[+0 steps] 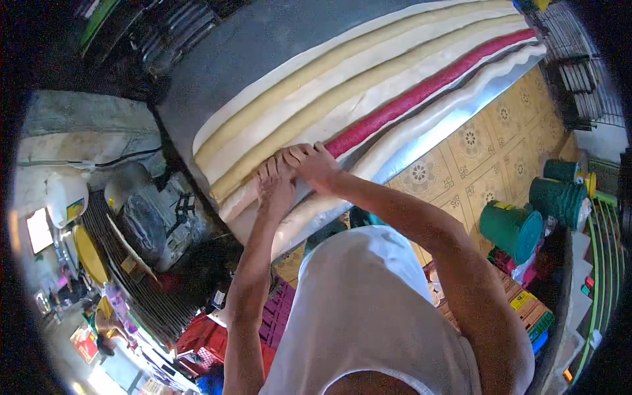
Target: Rolling and cutting long strips of dough on a metal preparation table in a bakery.
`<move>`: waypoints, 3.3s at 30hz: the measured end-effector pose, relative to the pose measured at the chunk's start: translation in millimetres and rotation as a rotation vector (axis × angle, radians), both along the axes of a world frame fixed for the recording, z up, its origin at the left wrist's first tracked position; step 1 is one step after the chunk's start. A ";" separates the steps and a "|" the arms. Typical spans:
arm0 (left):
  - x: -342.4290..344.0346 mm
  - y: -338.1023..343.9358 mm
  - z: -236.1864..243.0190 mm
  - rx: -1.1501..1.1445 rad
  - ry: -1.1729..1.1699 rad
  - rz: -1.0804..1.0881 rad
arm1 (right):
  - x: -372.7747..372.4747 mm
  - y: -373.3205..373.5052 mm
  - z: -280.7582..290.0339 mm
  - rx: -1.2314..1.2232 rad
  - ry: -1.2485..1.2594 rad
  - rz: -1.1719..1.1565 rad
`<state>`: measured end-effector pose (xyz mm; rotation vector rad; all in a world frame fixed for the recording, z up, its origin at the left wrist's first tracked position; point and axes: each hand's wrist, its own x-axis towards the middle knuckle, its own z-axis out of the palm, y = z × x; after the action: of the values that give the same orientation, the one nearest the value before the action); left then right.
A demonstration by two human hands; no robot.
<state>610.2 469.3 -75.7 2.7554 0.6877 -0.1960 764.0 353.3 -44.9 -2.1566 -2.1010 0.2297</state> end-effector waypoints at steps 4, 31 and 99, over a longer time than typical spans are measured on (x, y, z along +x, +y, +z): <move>-2.9 -34.0 2.5 0.016 -0.162 0.021 | 34.1 40.4 -8.7 -0.353 0.538 -0.134; 87.1 -49.9 2.5 0.047 0.121 0.108 | 90.7 -32.0 -11.8 0.223 -0.031 -0.005; 260.9 -142.8 20.9 0.021 -0.183 0.054 | 313.4 -58.8 2.8 -0.492 0.842 -0.073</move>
<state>871.1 326.5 -54.7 2.7263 0.7175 0.0751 1077.5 294.5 -42.1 -1.8118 -1.5514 1.4706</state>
